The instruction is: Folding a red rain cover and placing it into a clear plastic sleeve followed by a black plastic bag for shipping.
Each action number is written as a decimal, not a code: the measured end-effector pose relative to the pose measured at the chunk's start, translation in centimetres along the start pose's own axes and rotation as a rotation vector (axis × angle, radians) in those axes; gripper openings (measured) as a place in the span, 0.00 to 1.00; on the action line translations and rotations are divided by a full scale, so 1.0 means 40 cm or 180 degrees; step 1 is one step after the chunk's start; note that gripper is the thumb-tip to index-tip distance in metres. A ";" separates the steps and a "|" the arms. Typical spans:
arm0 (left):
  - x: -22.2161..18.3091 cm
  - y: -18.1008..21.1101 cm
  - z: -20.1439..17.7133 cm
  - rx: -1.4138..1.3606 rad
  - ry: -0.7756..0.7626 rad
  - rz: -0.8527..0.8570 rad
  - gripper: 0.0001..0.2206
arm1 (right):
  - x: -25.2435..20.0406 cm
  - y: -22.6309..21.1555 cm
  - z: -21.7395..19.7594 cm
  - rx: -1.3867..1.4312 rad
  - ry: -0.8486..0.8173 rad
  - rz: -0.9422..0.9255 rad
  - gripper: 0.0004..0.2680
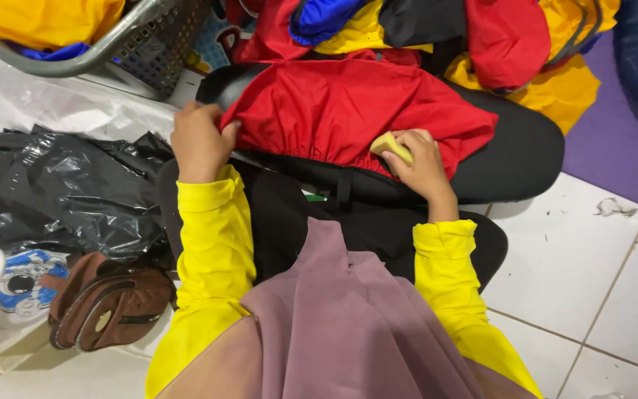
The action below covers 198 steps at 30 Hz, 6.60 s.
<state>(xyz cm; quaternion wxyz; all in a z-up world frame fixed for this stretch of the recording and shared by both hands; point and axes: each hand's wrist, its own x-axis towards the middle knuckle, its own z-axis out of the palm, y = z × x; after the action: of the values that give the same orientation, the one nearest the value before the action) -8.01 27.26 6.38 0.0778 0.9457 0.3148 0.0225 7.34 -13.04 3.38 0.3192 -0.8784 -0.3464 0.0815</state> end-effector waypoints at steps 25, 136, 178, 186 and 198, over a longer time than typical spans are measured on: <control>-0.316 0.542 0.198 0.0196 -0.0141 0.2153 0.45 | -0.035 0.057 -0.067 0.0485 0.0805 0.0981 0.06; -0.333 0.561 0.286 0.0009 0.0381 0.2261 0.54 | 0.022 0.105 -0.012 -0.0536 0.1727 -0.0550 0.09; -0.217 0.427 0.221 -0.0705 0.0293 0.1388 0.27 | 0.078 0.023 0.127 -0.1076 0.1411 -0.0079 0.08; -0.202 0.425 0.247 -0.1015 0.0490 0.1317 0.27 | 0.026 -0.064 0.027 -0.0907 0.2293 0.0274 0.06; -0.190 0.419 0.226 -0.0972 0.0687 0.1392 0.25 | 0.044 0.171 -0.040 -0.1582 0.2448 0.0626 0.08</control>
<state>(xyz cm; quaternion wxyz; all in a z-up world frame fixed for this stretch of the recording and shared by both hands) -3.35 8.25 0.23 0.1787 0.9606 0.1028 0.1864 13.03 -16.47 0.55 0.1951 -0.9233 -0.1270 -0.3055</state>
